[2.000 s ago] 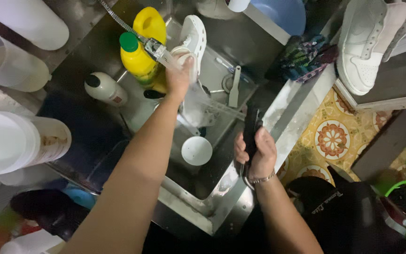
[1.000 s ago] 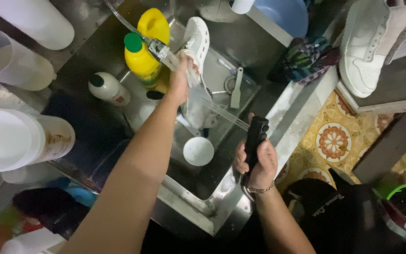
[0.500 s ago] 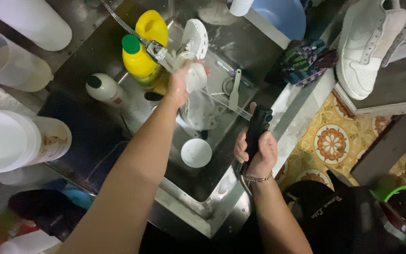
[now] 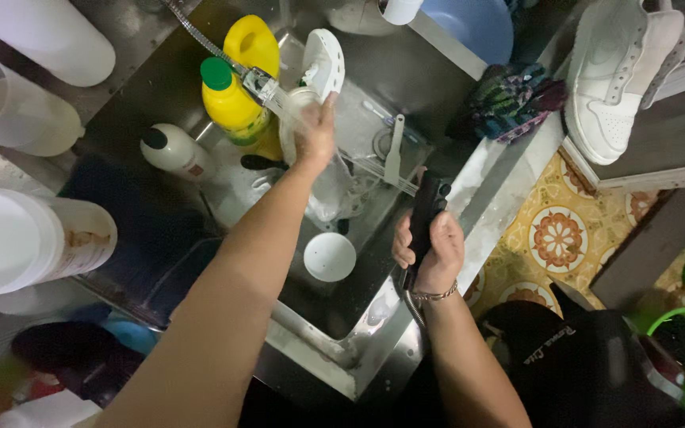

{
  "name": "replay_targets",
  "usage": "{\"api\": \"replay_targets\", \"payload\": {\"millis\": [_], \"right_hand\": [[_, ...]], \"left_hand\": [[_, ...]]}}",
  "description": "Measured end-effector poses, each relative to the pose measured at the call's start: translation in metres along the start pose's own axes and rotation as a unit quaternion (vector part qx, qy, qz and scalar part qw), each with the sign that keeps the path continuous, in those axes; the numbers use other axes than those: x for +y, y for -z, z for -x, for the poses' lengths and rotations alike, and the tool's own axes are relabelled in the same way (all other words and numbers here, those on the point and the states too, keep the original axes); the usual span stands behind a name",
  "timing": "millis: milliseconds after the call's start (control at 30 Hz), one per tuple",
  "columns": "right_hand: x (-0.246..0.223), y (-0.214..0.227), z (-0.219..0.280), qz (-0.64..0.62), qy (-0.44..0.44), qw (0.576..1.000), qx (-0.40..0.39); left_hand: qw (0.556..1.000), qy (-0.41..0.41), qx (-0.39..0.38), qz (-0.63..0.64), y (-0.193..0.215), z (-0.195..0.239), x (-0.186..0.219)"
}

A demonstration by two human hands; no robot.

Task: The person rinses a white sneaker under running water, scrubs the exterior and interior with a brush, removes the insole to clean it separately, and rinses the shoe again. The person handles the shoe and insole one at a time in a kitchen sink area.

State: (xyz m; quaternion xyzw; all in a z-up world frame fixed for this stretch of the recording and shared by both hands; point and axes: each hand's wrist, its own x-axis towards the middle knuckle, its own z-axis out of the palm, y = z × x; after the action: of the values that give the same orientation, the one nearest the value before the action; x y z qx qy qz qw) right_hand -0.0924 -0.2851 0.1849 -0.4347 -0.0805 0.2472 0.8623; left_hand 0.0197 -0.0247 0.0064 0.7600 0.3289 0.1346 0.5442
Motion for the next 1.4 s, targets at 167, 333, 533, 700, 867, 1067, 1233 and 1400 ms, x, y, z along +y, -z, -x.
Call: {"api": "replay_targets", "payload": {"millis": [167, 333, 533, 700, 867, 1067, 1233, 1400], "right_hand": [[0.001, 0.001, -0.003, 0.007, 0.007, 1.0, -0.021], [0.0, -0.004, -0.005, 0.034, 0.028, 0.999, 0.001], [-0.002, -0.005, -0.01, 0.016, 0.025, 1.0, -0.003], [-0.002, -0.003, -0.014, 0.038, 0.028, 0.999, 0.012], [-0.005, -0.004, -0.016, 0.046, 0.021, 0.998, 0.046], [-0.005, -0.005, -0.017, 0.05, 0.017, 0.998, 0.019], [-0.003, -0.005, -0.02, 0.055, 0.022, 0.998, 0.006], [-0.004, -0.007, -0.021, 0.064, 0.022, 0.998, -0.001]], "left_hand": [[0.989, 0.079, -0.095, 0.084, 0.01, 0.002, -0.001], [0.883, 0.126, -0.198, 0.406, 0.008, 0.003, -0.01], [0.876, 0.039, -0.271, 0.397, 0.02, 0.013, -0.009], [0.952, 0.011, -0.288, 0.102, 0.037, 0.02, 0.016], [0.955, -0.141, -0.244, -0.095, 0.047, 0.029, 0.025], [0.963, -0.22, -0.133, -0.075, 0.036, 0.03, 0.017], [0.984, -0.104, -0.146, -0.006, 0.022, 0.03, 0.023], [0.983, -0.117, -0.109, -0.089, 0.018, 0.035, 0.03]]}}
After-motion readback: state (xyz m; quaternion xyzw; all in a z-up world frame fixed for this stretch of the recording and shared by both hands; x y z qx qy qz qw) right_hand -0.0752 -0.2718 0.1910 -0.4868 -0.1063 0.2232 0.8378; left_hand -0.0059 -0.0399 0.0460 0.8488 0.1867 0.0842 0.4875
